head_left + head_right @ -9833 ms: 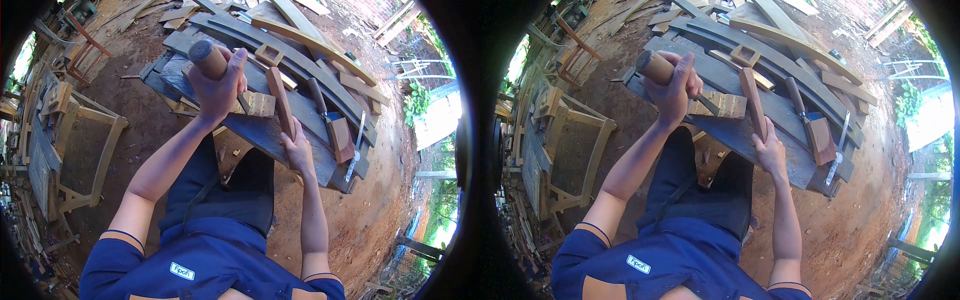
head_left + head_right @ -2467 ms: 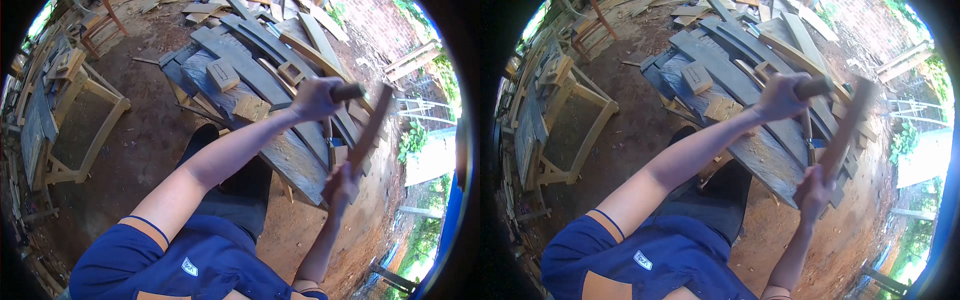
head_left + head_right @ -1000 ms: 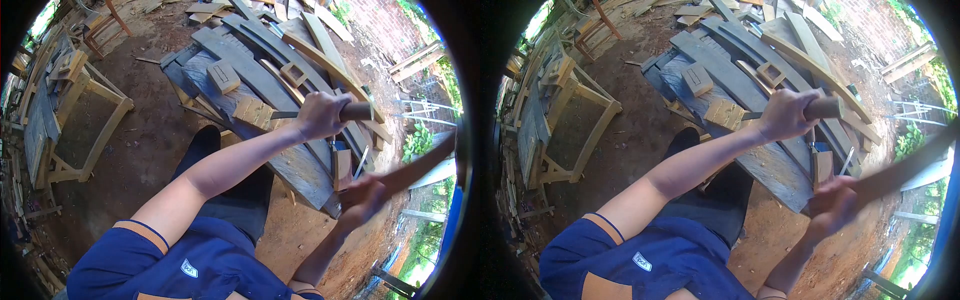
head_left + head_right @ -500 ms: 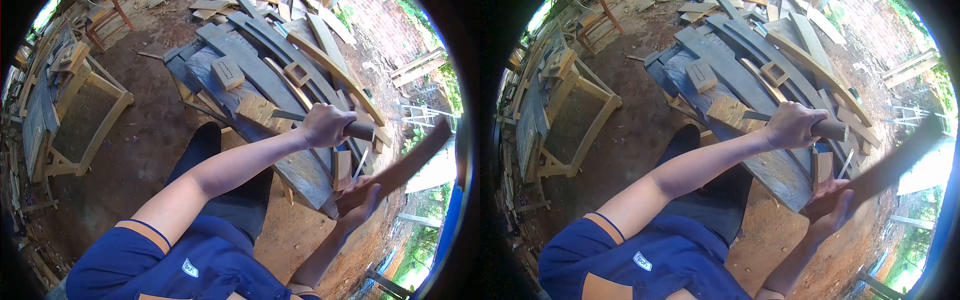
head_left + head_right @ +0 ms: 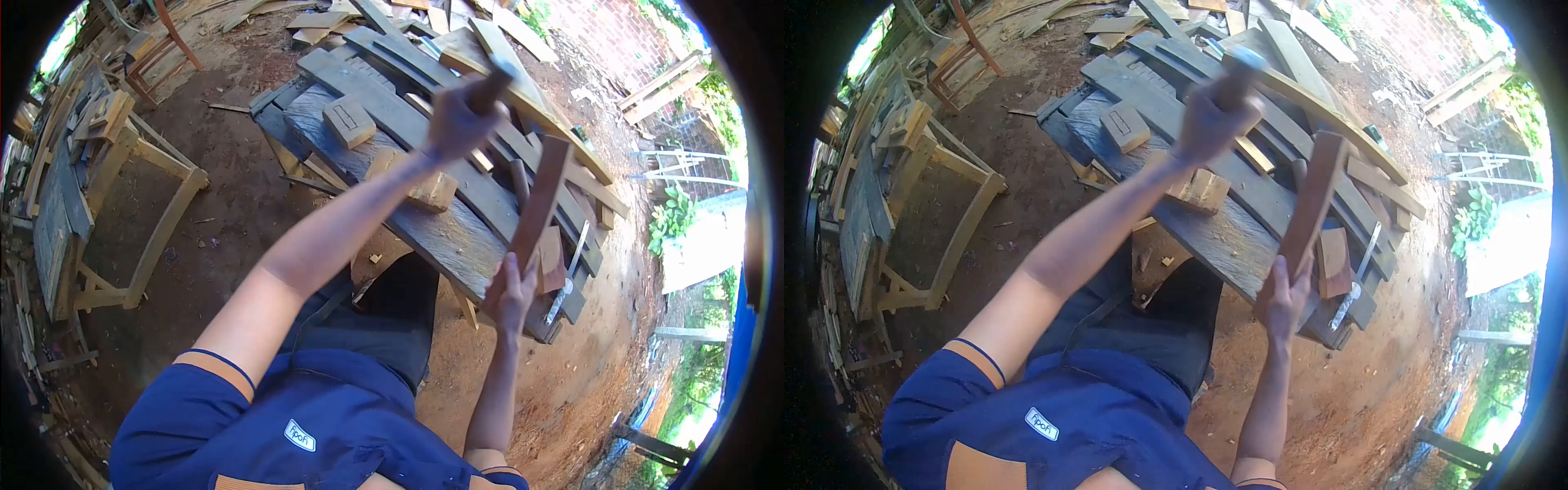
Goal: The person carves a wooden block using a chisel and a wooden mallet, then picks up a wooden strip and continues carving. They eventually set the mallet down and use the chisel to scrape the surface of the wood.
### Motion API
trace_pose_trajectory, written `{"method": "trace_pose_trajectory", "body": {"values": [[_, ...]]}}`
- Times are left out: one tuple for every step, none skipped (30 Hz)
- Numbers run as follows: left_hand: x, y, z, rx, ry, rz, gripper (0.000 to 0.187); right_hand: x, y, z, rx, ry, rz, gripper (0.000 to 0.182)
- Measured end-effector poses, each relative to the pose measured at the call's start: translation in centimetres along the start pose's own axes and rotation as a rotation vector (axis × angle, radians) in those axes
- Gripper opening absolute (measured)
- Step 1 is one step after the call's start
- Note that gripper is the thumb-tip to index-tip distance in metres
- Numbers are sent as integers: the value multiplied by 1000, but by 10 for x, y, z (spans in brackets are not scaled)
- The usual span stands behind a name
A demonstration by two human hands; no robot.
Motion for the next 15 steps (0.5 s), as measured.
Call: {"method": "trace_pose_trajectory", "body": {"values": [[14,6,9,150,-52,6,11,-6,0,-12,57,9,39,32],[25,10,5,195,-150,-36,11,-10,0,-21,114,18,81,37],[34,15,-1,240,-247,-80,12,-11,0,-29,110,24,80,37],[40,18,-6,234,-261,-66,12,-11,0,-38,59,-3,102,40],[42,18,-10,239,-259,-61,12,-11,-1,-45,7,-33,123,42],[44,17,-17,231,-274,-56,10,-11,-2,-49,0,-39,120,43],[44,16,-25,220,-288,-53,9,-12,-2,-49,-2,-39,123,43],[43,13,-31,220,-273,-43,10,-12,-2,-50,-15,-1,122,43],[43,10,-31,218,-274,-43,10,-12,0,-49,-23,38,118,44],[40,7,-29,203,-255,-2,11,-11,2,-49,-21,37,116,44],[37,3,-28,191,-235,38,13,-11,3,-50,-33,12,128,45],[35,-3,-30,236,-214,42,15,-10,4,-51,-47,-13,141,47],[34,-6,-27,240,-216,45,15,-10,3,-51,-50,-15,137,47],[33,-11,-23,211,-184,40,16,-10,1,-51,-55,-1,140,47],[32,-13,-23,183,-152,35,17,-10,1,-50,-61,13,143,47]]}}
Point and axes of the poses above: each hand's wrist, its own y-axis towards the middle knuckle, its own x-axis out of the back of the hand, z = x × y, the point moved 4 cm from there along y, towards the middle knuckle, and after that the axes turned 10 degrees about -z, right-handed, at the moved point
